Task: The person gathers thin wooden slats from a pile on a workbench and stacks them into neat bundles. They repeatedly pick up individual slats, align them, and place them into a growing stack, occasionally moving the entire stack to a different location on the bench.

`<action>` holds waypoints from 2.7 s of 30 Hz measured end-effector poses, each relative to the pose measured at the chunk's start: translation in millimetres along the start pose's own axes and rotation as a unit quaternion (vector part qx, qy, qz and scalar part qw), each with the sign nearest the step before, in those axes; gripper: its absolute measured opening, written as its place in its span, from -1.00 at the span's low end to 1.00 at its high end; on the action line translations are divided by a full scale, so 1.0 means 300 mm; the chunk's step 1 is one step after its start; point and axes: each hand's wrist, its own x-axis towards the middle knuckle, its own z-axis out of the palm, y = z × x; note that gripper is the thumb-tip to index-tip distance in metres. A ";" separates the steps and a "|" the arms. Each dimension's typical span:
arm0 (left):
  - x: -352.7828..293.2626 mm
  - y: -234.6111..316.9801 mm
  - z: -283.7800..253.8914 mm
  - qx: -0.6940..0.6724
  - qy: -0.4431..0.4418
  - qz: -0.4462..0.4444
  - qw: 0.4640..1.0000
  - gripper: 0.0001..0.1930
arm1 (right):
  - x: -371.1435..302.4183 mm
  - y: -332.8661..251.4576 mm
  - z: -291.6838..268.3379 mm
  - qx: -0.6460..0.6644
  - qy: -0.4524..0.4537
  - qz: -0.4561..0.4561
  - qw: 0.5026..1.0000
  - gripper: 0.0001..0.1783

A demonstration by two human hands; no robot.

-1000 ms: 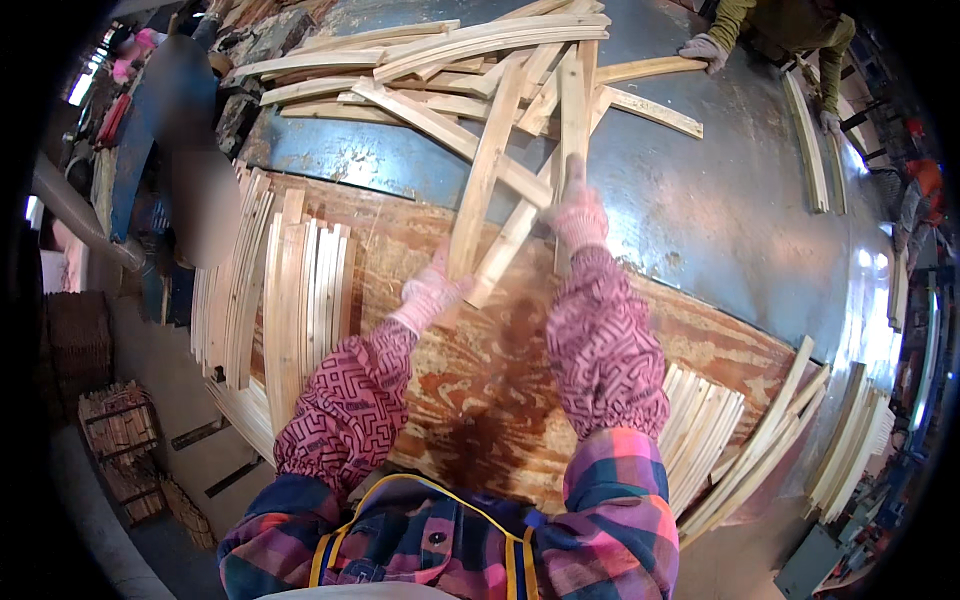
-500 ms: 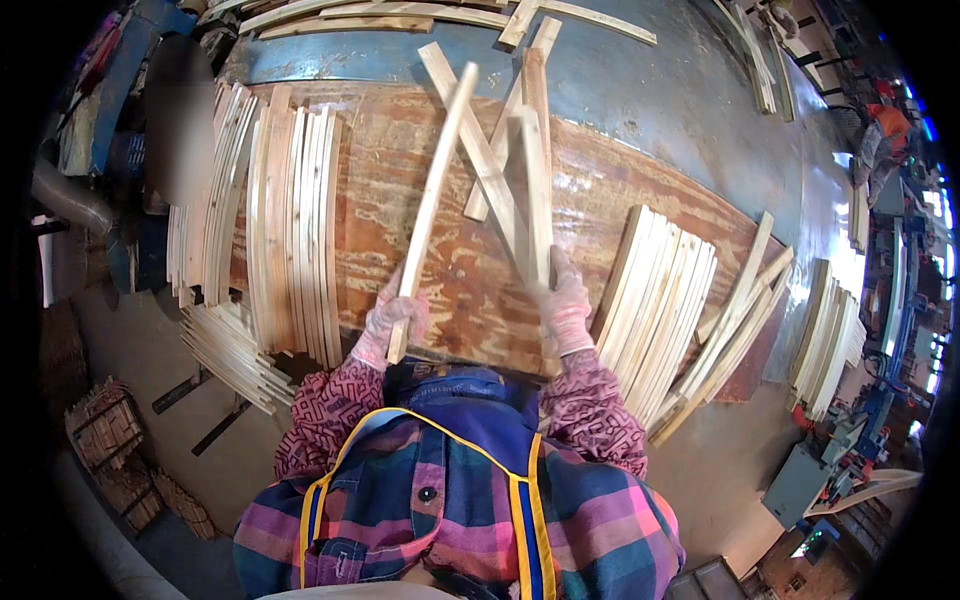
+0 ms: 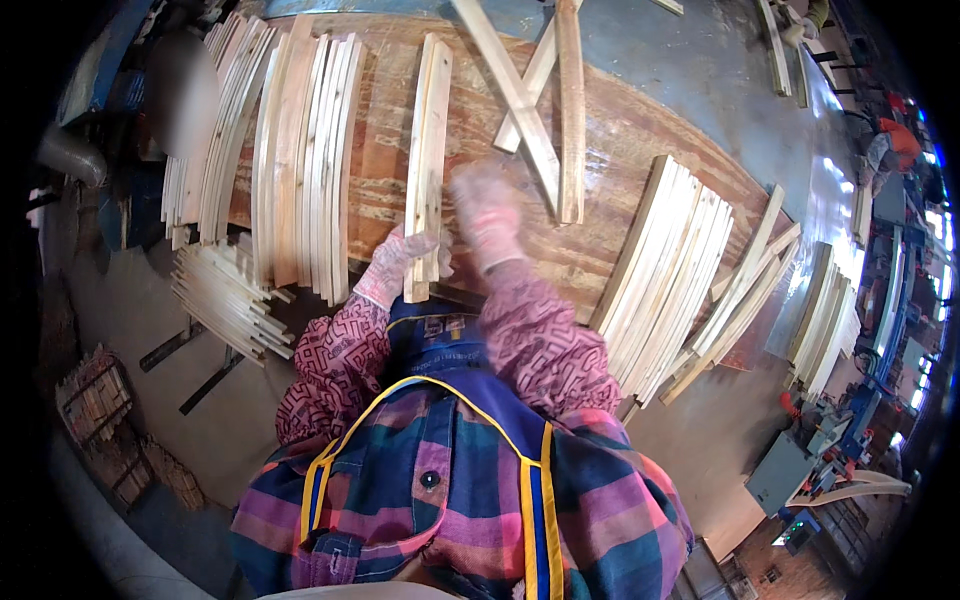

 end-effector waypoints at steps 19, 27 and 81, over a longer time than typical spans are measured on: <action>-0.004 -0.086 0.073 -0.011 0.066 0.042 0.997 -0.34 | -0.137 0.119 0.196 0.340 -0.052 -0.083 0.935 -0.43; 0.001 -0.103 0.006 0.059 0.132 0.075 0.987 -0.30 | 0.119 0.339 -0.171 0.069 -0.019 0.178 0.981 -0.39; 0.115 0.026 -0.073 0.525 0.276 -0.044 0.804 -0.04 | 0.625 0.305 -0.156 -0.002 0.139 0.252 0.958 -0.33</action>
